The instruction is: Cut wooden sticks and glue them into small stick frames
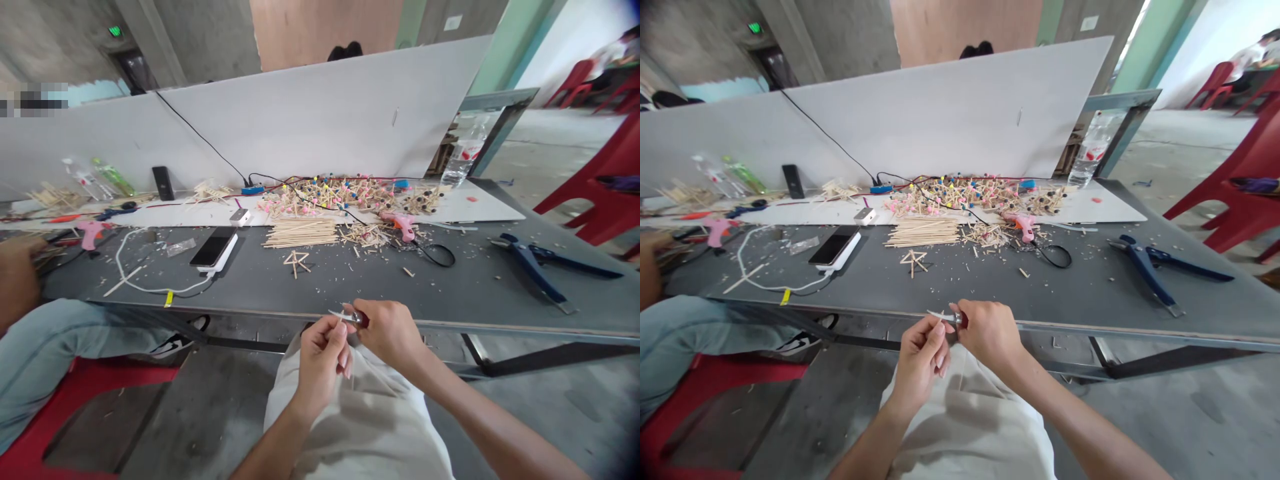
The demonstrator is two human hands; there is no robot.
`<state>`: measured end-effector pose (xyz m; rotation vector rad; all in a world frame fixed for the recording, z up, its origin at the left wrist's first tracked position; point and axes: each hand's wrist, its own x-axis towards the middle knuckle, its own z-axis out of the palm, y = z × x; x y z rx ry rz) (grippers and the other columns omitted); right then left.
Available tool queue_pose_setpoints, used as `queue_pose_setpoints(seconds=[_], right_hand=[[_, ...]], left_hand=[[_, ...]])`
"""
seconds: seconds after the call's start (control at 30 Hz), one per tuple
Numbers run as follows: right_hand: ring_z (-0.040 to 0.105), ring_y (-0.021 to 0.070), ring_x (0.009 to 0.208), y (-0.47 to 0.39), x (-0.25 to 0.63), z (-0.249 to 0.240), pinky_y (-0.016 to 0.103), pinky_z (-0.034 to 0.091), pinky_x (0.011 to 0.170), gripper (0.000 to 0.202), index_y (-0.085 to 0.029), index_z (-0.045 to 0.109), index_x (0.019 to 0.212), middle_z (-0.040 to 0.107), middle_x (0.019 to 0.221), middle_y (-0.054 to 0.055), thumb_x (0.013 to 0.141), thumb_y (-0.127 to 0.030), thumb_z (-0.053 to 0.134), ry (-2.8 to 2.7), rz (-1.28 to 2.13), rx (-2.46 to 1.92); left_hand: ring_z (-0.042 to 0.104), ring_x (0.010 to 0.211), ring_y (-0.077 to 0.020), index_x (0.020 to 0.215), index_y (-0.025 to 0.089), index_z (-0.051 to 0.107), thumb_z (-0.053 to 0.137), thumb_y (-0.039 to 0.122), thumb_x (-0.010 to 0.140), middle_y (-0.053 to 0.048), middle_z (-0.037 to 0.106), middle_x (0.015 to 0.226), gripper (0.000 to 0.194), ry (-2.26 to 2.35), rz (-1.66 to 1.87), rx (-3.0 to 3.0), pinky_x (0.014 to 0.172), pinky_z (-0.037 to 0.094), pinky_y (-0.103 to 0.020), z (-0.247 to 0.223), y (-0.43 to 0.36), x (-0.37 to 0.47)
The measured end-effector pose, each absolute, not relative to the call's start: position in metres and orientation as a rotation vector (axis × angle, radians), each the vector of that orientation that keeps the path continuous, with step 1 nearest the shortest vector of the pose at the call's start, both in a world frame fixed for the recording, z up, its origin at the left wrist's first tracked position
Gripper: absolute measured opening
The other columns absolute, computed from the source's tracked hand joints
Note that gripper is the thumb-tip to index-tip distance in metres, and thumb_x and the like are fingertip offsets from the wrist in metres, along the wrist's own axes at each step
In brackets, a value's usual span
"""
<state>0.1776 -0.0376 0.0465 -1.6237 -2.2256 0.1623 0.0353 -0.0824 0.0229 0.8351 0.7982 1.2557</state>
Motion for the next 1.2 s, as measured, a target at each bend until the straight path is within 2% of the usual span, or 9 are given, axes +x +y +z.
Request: queue_pose_setpoints(seconds=[0.2,0.37,0.5,0.57,0.67,0.73,0.87,1.03,1.2], right_hand=[[0.058,0.0156,0.053,-0.025,0.173,0.042,0.028,0.018,0.052,0.026,-0.022,0.066,0.066,0.069,0.062,0.004,0.086,-0.03,0.053,-2.169,0.015,-1.82],[0.064,0.0182,0.061,0.006,0.163,0.046,0.027,0.024,0.053,0.021,-0.024,0.073,0.081,0.073,0.071,0.006,0.086,-0.029,0.053,-2.161,0.056,-1.891],[0.064,0.0209,0.063,0.044,0.183,0.071,0.028,0.025,0.053,0.029,-0.017,0.073,0.088,0.073,0.078,0.015,0.088,-0.033,0.05,-1.709,-0.005,-2.232],[0.064,0.022,0.066,0.046,0.19,0.08,0.029,0.026,0.055,0.031,-0.019,0.073,0.086,0.073,0.077,0.014,0.089,-0.037,0.048,-1.689,-0.119,-2.145],[0.06,0.0195,0.059,0.021,0.183,0.081,0.029,0.025,0.055,0.03,-0.022,0.07,0.075,0.07,0.066,0.008,0.088,-0.037,0.049,-1.972,-0.08,-1.875],[0.059,0.0176,0.056,-0.001,0.174,0.075,0.028,0.025,0.054,0.026,-0.022,0.068,0.07,0.069,0.062,0.006,0.086,-0.032,0.051,-2.103,0.016,-1.764],[0.062,0.0161,0.059,-0.026,0.161,0.063,0.026,0.026,0.055,0.015,-0.021,0.065,0.066,0.073,0.068,0.003,0.077,-0.02,0.056,-2.188,0.198,-1.661],[0.064,0.0157,0.062,-0.032,0.149,0.06,0.025,0.028,0.055,0.012,-0.022,0.066,0.066,0.075,0.073,0.002,0.072,-0.016,0.057,-2.235,0.39,-1.61],[0.064,0.0184,0.064,-0.014,0.152,0.055,0.027,0.028,0.056,0.015,-0.023,0.07,0.073,0.074,0.073,0.004,0.076,-0.021,0.056,-2.209,0.256,-1.722]], left_hand=[[0.034,0.035,-0.0032,0.077,0.013,0.06,0.067,0.048,0.084,0.009,0.036,0.045,0.036,0.916,1.265,0.742,0.037,0.026,-0.017,0.025,-0.073,0.04],[0.033,0.037,-0.0025,0.079,0.013,0.061,0.068,0.049,0.082,0.009,0.034,0.046,0.038,0.956,1.358,0.678,0.038,0.025,-0.016,0.027,-0.071,0.031],[0.032,0.037,-0.0029,0.077,0.013,0.062,0.067,0.048,0.083,0.008,0.033,0.046,0.036,1.037,1.428,0.684,0.037,0.025,-0.016,0.021,-0.09,0.02],[0.033,0.037,-0.0036,0.075,0.013,0.062,0.069,0.049,0.082,0.008,0.033,0.045,0.037,1.058,1.422,0.698,0.037,0.028,-0.016,0.019,-0.093,0.018],[0.035,0.038,-0.0043,0.081,0.014,0.064,0.066,0.047,0.084,0.008,0.035,0.046,0.034,1.034,1.473,0.768,0.039,0.031,-0.017,0.02,-0.087,0.022],[0.036,0.039,-0.0046,0.084,0.015,0.064,0.065,0.046,0.086,0.008,0.036,0.047,0.032,1.025,1.486,0.786,0.039,0.032,-0.017,0.024,-0.081,0.025],[0.035,0.039,-0.0047,0.086,0.015,0.064,0.063,0.047,0.087,0.008,0.036,0.047,0.032,1.024,1.464,0.803,0.039,0.031,-0.018,0.029,-0.078,0.028],[0.039,0.041,-0.0057,0.084,0.015,0.064,0.06,0.049,0.088,0.006,0.04,0.048,0.035,1.107,1.439,0.913,0.041,0.032,-0.018,0.032,-0.08,0.028],[0.04,0.043,-0.0063,0.081,0.015,0.063,0.058,0.05,0.089,0.005,0.041,0.048,0.036,1.191,1.424,1.013,0.043,0.032,-0.018,0.034,-0.084,0.028]])
